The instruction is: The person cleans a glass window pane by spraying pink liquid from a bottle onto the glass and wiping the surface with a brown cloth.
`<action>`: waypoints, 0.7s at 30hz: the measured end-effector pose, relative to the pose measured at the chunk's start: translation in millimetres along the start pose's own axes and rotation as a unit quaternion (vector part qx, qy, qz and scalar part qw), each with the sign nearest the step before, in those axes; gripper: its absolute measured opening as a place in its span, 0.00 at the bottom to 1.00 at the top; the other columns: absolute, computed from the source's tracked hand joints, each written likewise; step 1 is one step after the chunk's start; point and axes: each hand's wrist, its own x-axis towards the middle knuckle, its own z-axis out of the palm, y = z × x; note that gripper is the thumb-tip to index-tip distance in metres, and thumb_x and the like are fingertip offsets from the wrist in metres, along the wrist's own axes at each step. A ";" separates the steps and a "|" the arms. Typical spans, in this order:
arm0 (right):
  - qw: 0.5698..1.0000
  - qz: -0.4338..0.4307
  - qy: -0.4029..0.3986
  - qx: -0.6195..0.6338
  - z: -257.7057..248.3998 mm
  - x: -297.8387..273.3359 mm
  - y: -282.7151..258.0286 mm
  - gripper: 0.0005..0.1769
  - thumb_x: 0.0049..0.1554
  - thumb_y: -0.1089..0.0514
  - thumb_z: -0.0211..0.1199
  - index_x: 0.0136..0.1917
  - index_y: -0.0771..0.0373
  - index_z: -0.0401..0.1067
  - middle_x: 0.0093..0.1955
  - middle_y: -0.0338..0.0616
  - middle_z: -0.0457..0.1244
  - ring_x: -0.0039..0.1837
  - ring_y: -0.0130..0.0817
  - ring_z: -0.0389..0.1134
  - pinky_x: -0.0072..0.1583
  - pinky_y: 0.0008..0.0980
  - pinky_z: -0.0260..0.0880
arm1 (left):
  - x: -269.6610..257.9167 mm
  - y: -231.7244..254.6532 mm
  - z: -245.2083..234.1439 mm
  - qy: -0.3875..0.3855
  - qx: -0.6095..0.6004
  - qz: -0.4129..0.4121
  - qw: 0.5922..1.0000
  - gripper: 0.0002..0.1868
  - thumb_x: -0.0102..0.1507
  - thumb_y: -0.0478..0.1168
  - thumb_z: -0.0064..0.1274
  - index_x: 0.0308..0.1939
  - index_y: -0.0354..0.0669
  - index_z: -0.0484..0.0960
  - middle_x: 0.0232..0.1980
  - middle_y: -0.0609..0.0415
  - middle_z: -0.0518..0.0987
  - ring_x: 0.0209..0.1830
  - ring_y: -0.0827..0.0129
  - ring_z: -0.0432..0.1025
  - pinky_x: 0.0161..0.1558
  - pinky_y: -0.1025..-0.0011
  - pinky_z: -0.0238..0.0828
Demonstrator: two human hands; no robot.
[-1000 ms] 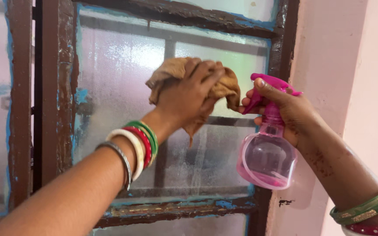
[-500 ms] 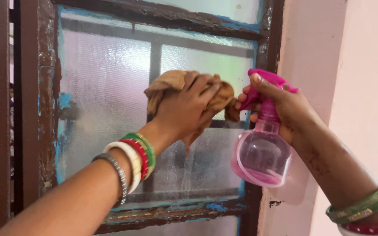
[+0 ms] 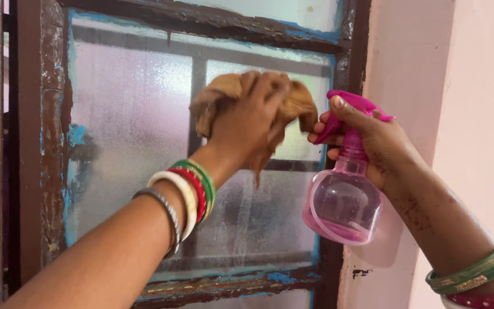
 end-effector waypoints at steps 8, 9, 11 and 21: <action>1.000 0.020 -0.018 0.012 -2.4 -2.5 10.2 0.15 0.59 0.48 0.63 0.49 0.63 0.73 0.41 0.47 0.70 0.43 0.36 0.75 0.35 0.27 0.73 | 7.6 -14.7 -8.8 0.036 -0.021 0.035 0.999 0.24 0.69 0.47 0.56 0.67 0.45 0.77 0.62 0.51 0.68 0.65 0.54 0.60 0.54 0.63 0.76; 0.999 0.020 -0.025 0.011 -3.5 -1.7 9.7 0.16 0.60 0.48 0.63 0.49 0.63 0.73 0.41 0.47 0.70 0.44 0.36 0.75 0.34 0.27 0.72 | 13.2 -16.5 -7.1 0.094 -0.008 0.046 0.995 0.24 0.68 0.47 0.57 0.68 0.49 0.78 0.60 0.53 0.69 0.64 0.55 0.61 0.60 0.61 0.75; 1.000 0.019 -0.014 0.009 -6.4 -1.5 7.6 0.16 0.60 0.48 0.63 0.49 0.64 0.73 0.41 0.47 0.70 0.44 0.37 0.75 0.35 0.27 0.73 | 22.9 -14.5 0.5 0.104 0.013 0.019 0.994 0.24 0.67 0.44 0.57 0.68 0.54 0.79 0.61 0.55 0.70 0.64 0.56 0.61 0.59 0.62 0.77; 1.000 0.002 -0.006 0.014 -10.0 -0.2 6.7 0.16 0.61 0.48 0.62 0.50 0.65 0.72 0.41 0.49 0.70 0.45 0.38 0.76 0.36 0.28 0.74 | -1.9 5.9 3.9 -0.034 0.015 0.075 0.997 0.23 0.65 0.51 0.58 0.61 0.46 0.78 0.66 0.52 0.70 0.76 0.38 0.51 0.53 0.56 0.81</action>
